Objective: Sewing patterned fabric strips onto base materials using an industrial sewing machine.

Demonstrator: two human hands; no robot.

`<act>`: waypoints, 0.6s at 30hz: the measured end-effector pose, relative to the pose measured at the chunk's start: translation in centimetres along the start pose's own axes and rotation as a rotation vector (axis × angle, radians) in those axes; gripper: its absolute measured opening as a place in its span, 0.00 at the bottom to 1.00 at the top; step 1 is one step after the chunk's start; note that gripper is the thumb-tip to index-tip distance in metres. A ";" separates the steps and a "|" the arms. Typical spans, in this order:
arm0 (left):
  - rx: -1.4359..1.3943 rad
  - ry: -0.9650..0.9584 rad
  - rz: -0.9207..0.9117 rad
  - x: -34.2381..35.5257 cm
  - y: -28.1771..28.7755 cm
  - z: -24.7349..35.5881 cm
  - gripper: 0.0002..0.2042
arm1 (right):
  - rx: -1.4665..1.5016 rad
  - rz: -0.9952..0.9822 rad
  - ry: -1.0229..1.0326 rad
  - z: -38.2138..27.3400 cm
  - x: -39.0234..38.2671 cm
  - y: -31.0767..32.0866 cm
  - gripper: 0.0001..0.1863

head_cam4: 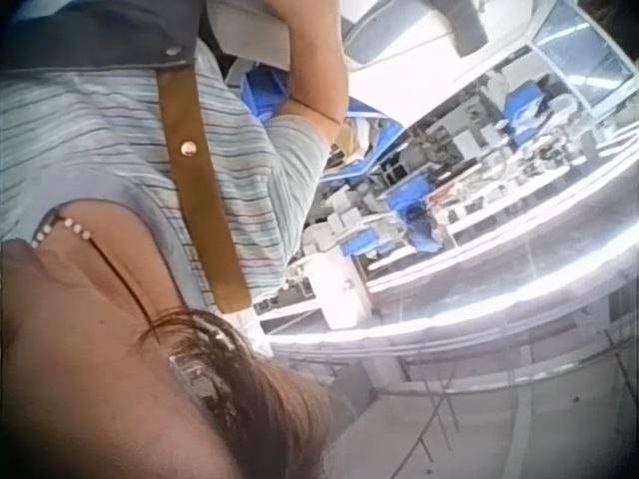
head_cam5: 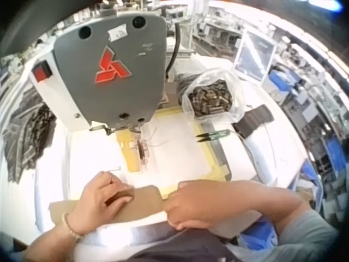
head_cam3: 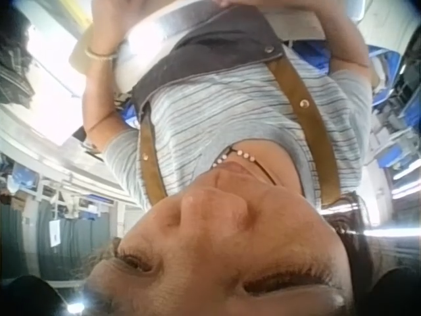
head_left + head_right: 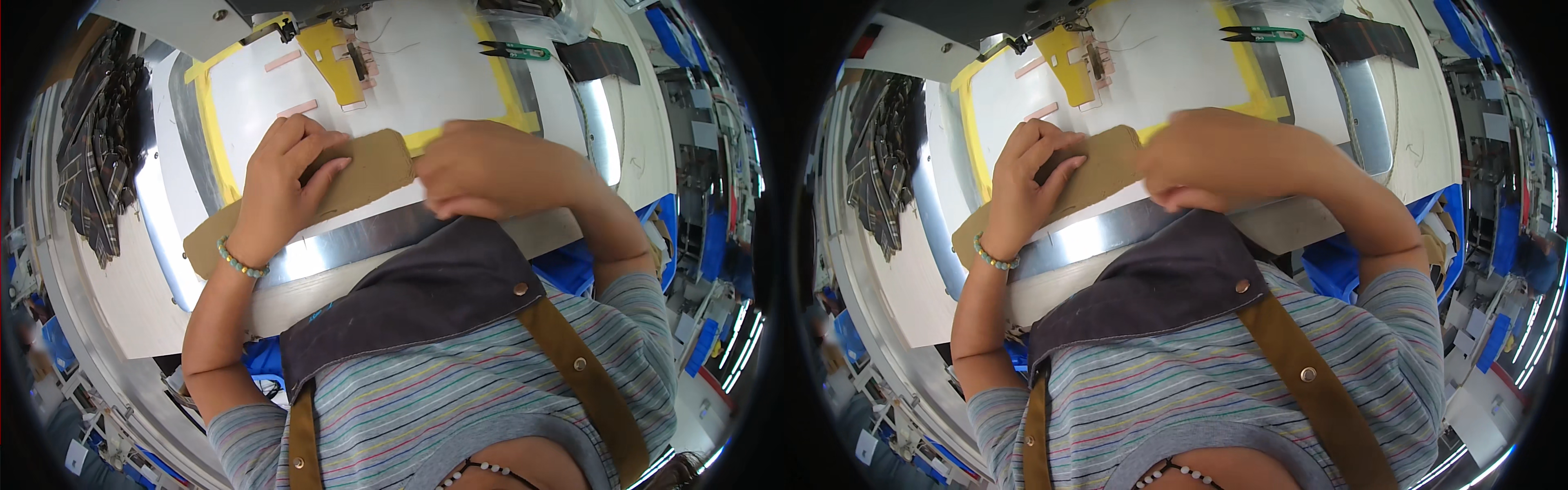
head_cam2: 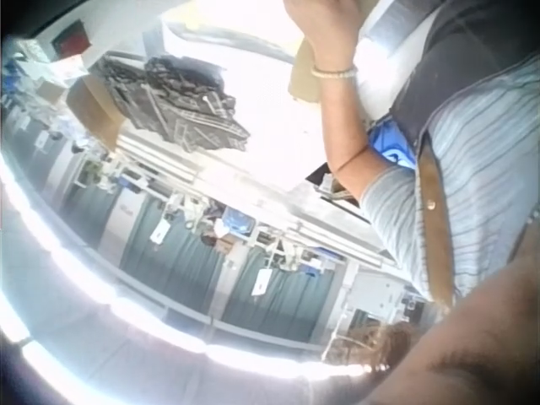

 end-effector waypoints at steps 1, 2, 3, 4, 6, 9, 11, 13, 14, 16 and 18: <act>-0.076 0.049 -0.019 -0.1 -0.1 -0.4 0.12 | 0.022 -0.088 -0.037 -0.2 -1.5 -0.2 0.12; -0.151 0.094 -0.037 -0.2 -0.1 -0.7 0.12 | 0.041 -0.175 -0.077 -0.4 -3.3 -0.5 0.12; -0.153 0.094 -0.033 -0.2 -0.1 -0.6 0.12 | 0.039 -0.178 -0.079 -1.3 -5.0 -0.4 0.12; -0.159 0.084 -0.028 -0.2 0.0 -0.5 0.11 | 0.034 -0.225 -0.175 -1.5 -6.5 -0.6 0.12; -0.162 0.069 -0.020 -0.2 0.1 -0.4 0.11 | 0.025 -0.268 -0.273 -1.3 -7.4 -0.8 0.11; -0.070 0.002 -0.003 -0.3 0.0 0.0 0.11 | -0.051 -0.007 -0.288 -0.8 -7.0 0.2 0.10; -0.025 -0.025 0.020 -0.3 0.0 0.4 0.10 | -0.021 0.305 -0.252 -0.5 -5.4 1.1 0.12; -0.021 -0.037 0.025 -0.3 -0.1 0.4 0.10 | 0.155 0.421 -0.277 -0.1 -2.9 0.5 0.12; -0.018 -0.047 0.028 -0.2 -0.1 0.4 0.10 | 0.334 0.536 -0.299 0.5 -2.2 0.2 0.11; -0.014 -0.050 0.032 -0.2 -0.1 0.4 0.10 | 0.264 0.557 -0.262 1.3 -0.5 -0.1 0.12; -0.011 -0.052 0.037 -0.2 0.0 0.5 0.11 | 0.193 0.576 -0.225 1.8 0.6 0.0 0.12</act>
Point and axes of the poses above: each hand's wrist, its own x-axis towards the middle knuckle, its own y-axis out of the back of the hand, z = x × y, the point moved 5 cm from there along x, towards the middle knuckle, and after that the axes turned 14 degrees about -z, right-handed, at the moved point
